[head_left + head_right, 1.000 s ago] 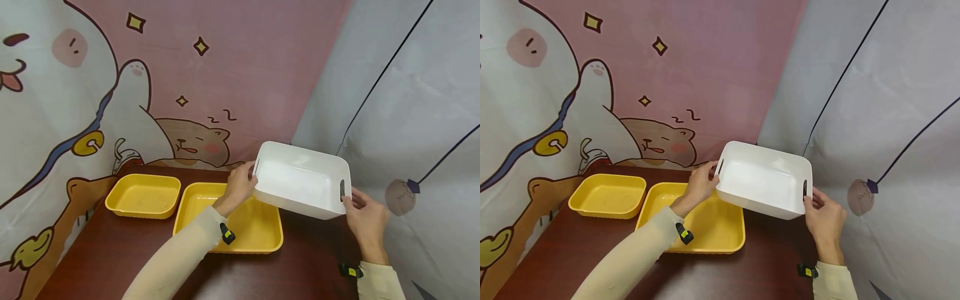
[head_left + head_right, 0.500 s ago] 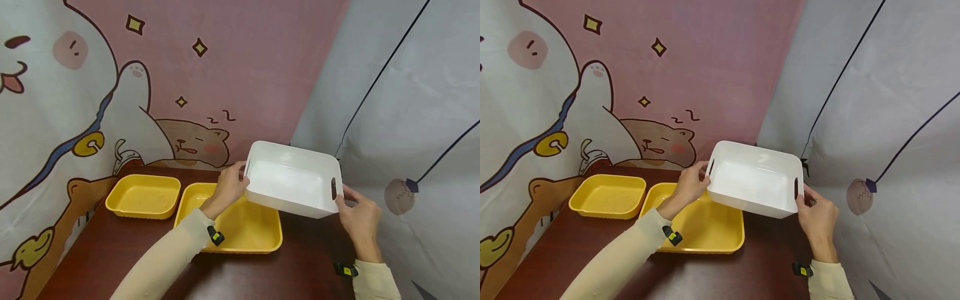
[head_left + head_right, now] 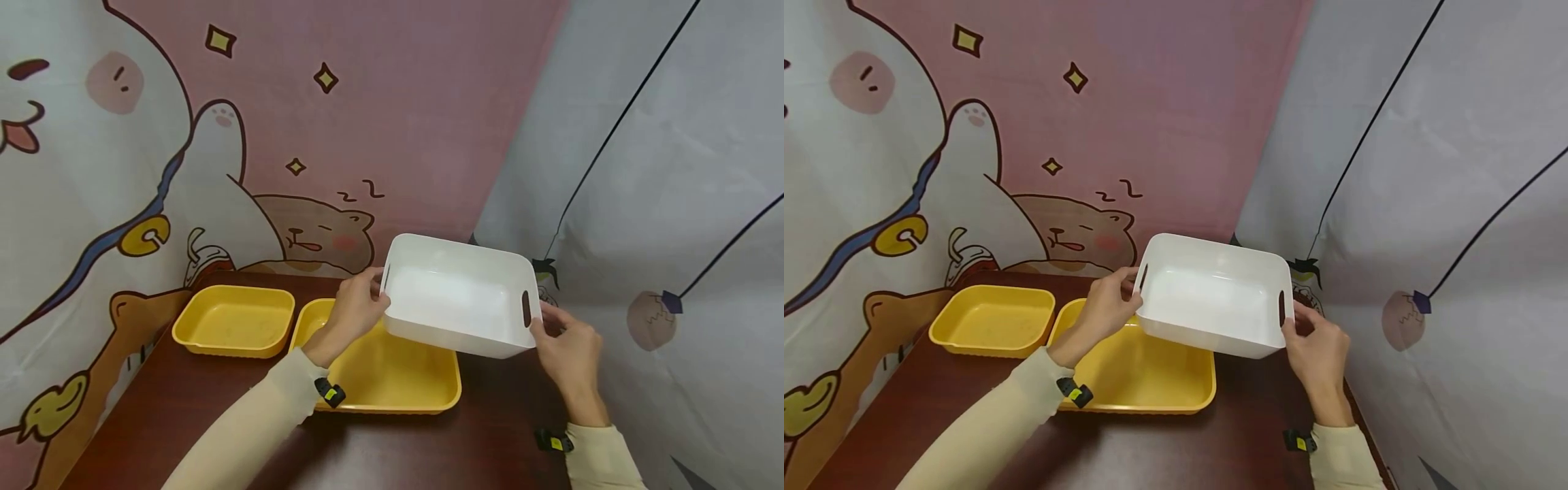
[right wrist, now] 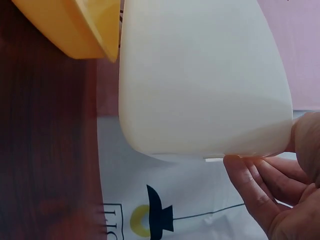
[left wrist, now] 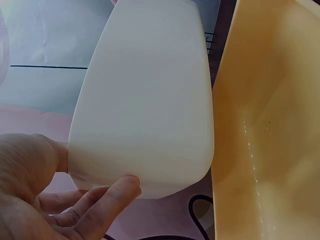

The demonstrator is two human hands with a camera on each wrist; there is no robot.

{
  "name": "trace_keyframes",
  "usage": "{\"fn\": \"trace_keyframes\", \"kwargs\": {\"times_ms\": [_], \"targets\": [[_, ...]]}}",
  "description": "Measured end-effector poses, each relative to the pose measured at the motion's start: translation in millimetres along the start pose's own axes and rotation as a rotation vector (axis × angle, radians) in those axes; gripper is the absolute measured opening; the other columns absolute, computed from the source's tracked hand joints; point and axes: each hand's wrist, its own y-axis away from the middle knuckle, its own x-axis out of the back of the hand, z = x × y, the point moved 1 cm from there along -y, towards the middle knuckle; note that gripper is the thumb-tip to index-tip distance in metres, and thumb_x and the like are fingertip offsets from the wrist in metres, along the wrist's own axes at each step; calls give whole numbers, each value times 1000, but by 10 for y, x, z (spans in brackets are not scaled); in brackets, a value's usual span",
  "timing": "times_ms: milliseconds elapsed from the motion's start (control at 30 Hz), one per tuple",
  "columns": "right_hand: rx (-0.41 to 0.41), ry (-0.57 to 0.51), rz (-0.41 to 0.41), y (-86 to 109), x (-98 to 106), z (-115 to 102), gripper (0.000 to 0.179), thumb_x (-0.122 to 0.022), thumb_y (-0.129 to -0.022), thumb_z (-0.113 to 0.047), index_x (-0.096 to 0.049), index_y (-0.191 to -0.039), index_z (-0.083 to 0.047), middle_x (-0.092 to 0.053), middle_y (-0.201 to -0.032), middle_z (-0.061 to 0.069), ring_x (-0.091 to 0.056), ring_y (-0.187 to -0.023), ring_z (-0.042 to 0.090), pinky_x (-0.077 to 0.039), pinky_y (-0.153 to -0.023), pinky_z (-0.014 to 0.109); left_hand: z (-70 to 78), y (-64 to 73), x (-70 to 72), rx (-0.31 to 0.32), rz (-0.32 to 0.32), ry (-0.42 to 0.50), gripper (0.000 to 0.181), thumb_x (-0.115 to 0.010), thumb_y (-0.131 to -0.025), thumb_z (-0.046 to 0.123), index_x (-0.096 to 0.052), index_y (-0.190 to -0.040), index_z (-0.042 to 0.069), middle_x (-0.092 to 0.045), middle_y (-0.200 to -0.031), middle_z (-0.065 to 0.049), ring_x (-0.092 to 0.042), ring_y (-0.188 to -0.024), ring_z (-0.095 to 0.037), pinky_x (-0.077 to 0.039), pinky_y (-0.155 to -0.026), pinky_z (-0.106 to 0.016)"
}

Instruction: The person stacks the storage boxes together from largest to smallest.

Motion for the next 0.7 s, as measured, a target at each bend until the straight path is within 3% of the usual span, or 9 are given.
{"fn": "trace_keyframes", "kwargs": {"times_ms": [167, 467, 700], "targets": [[0, -11, -30, 29, -47, -80, 32, -82, -99, -10, -88, -130, -4, -89, -104, 23, -83, -88, 44, -39, -69, 10, -44, 74, 105, 18, 4, -6, 53, -76, -108, 8, -66, -160, 2, -85, -121, -17, -77, -95, -27, -73, -92, -41], [29, -31, -42, 100, -140, -215, 31, -84, -96, -8, -90, -126, -4, -89, -99, 21, -77, -78, 33, -38, -68, 14, -171, 199, 243, 53, 27, -19, 54, -78, -106, 9, -68, -159, 3, -85, -126, -19, -85, -99, -28, -74, -94, -41], [56, -51, -55, 150, -237, -281, 30, -83, -97, -4, -89, -126, -1, -89, -100, 22, -71, -73, 28, -38, -67, 15, -249, 285, 359, 61, 33, -43, 54, -79, -104, 8, -69, -157, 1, -84, -122, -20, -83, -92, -27, -73, -80, -37]]}}
